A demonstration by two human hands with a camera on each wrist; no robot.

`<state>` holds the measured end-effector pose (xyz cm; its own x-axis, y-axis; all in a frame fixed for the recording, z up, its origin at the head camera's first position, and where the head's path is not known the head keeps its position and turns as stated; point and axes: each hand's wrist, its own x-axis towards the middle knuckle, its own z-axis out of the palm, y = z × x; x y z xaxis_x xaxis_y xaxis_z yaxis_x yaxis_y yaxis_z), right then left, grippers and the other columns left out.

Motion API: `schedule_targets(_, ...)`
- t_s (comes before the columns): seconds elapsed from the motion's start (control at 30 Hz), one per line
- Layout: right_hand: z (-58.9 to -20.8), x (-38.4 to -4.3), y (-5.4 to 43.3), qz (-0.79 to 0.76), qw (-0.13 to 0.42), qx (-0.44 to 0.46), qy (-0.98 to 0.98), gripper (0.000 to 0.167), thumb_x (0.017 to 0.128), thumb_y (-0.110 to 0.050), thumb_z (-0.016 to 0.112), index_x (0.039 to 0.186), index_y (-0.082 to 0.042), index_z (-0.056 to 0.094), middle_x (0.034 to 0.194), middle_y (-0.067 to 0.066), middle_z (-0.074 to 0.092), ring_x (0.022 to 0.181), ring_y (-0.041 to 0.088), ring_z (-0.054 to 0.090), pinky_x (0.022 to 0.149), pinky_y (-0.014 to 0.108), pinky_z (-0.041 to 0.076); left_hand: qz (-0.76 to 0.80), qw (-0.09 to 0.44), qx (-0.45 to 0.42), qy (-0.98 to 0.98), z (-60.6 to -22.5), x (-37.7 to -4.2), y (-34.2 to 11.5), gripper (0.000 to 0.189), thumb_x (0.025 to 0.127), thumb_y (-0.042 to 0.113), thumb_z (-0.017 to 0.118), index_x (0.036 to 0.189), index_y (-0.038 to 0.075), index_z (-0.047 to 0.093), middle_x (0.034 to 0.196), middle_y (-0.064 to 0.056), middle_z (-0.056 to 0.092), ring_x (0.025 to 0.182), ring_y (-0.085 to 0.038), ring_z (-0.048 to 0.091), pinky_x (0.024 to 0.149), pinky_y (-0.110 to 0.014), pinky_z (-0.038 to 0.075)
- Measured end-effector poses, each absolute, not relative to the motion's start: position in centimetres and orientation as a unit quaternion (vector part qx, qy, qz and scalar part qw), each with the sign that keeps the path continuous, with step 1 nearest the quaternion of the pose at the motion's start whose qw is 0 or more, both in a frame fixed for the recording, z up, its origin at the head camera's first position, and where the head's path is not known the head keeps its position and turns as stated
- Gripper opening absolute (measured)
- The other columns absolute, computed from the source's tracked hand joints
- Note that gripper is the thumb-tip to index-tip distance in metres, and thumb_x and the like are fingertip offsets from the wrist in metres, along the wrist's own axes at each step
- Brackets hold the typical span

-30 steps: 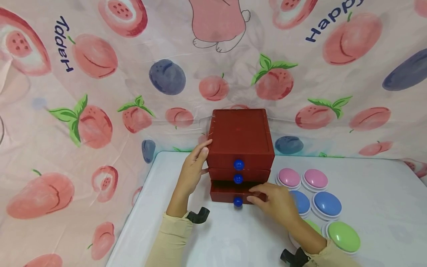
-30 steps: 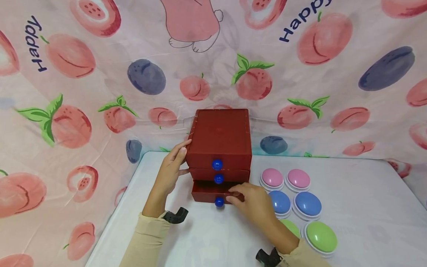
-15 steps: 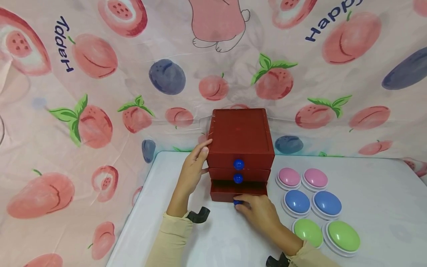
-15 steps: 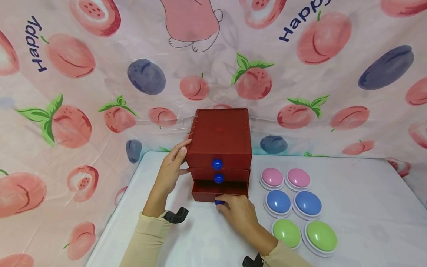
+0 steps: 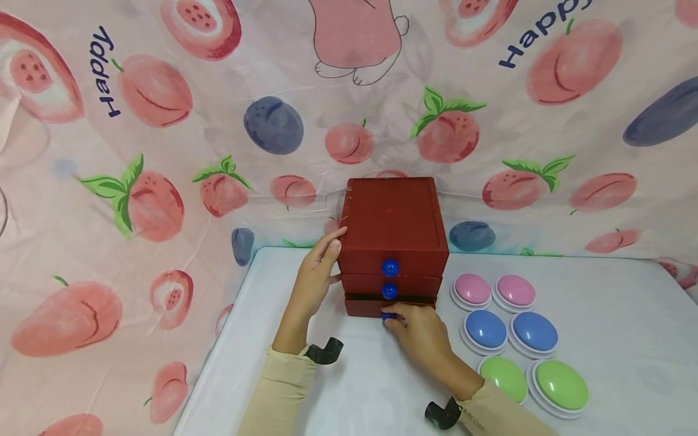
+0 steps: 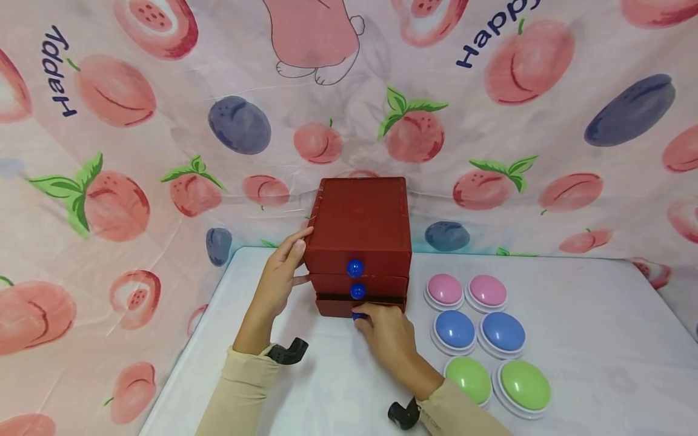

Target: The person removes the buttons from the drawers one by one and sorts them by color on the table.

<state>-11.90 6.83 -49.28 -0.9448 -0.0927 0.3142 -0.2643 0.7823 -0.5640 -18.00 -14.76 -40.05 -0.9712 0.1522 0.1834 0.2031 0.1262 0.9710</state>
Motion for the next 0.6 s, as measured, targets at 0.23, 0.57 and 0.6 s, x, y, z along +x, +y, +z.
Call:
schedule_targets(0.23,-49.4,-12.7,6.9,0.314,0.128,0.074,-0.938,0.025,0.088,-0.021,0.082,0.111,-0.03,0.08,0.098,-0.002,0.08,0.093,0.02,0.075,0.065,0.042,0.059,-0.656,0.016,-0.115,-0.746,-40.1,-18.0,-14.6,0.043,0.105,0.054,0.049,0.144,0.038,0.055,0.156,0.001,0.044,0.142,-0.03,0.048,0.092,-0.063,0.055)
schedule_targets(0.57,-47.0,-11.9,7.7,0.279,0.027,0.116,-0.953,0.04,0.088,-0.025,0.081,0.127,-0.025,0.073,0.112,0.002,0.077,0.097,0.023,0.073,0.074,0.045,0.061,-0.653,0.016,-0.111,-0.749,-40.1,-17.9,-14.8,0.044,0.105,0.052,0.048,0.148,0.039,0.052,0.157,0.002,0.044,0.142,-0.029,0.048,0.096,-0.063,0.053)
schedule_targets(0.6,-46.4,-11.6,8.1,0.27,0.014,0.12,-0.955,0.039,0.089,-0.027,0.08,0.127,-0.025,0.073,0.11,0.0,0.077,0.096,0.022,0.073,0.074,0.043,0.061,-0.644,0.019,-0.11,-0.757,-40.1,-17.9,-14.9,0.045,0.105,0.054,0.046,0.149,0.04,0.05,0.158,0.004,0.043,0.143,-0.028,0.047,0.097,-0.063,0.053)
